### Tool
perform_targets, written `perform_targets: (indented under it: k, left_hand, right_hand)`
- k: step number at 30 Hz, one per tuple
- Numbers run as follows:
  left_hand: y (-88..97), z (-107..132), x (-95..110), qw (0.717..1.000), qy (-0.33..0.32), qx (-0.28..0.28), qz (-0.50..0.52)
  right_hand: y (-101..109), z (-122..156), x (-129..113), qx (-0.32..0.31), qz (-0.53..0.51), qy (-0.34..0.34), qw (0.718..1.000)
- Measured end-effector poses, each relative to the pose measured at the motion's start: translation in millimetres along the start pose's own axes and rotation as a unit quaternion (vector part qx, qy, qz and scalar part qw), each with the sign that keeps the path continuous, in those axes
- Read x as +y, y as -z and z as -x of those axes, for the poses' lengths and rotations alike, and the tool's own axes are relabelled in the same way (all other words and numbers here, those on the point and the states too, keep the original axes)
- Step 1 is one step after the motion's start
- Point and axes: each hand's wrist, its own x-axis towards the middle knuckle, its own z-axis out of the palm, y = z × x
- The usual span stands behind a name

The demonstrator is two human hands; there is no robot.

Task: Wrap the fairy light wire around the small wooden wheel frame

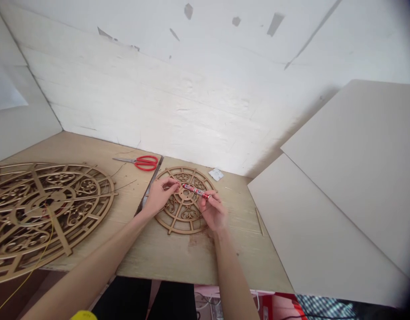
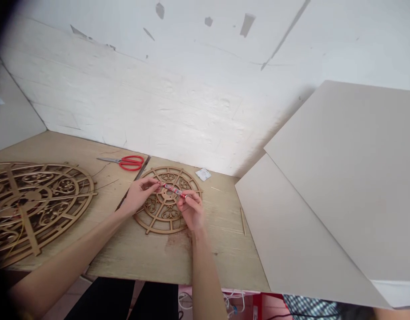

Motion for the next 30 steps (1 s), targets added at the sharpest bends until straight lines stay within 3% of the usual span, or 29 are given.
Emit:
perform_targets:
  k: [15, 24, 30]
  left_hand:
    - [1.0, 3.6, -0.2, 0.997, -0.030, 0.013, -0.075]
    - [2.3, 5.8, -3.8, 0.997, -0.024, 0.017, -0.067]
    - [-4.3, 3.1, 0.7, 0.998, 0.030, -0.020, 0.047]
  right_hand:
    - [-6.4, -1.7, 4.9, -0.008, 0.038, -0.019, 0.999]
    - [-5.7, -0.7, 8.6, -0.028, 0.044, -0.034, 0.998]
    - [-3.4, -3.7, 4.1, 0.034, -0.071, 0.002, 0.997]
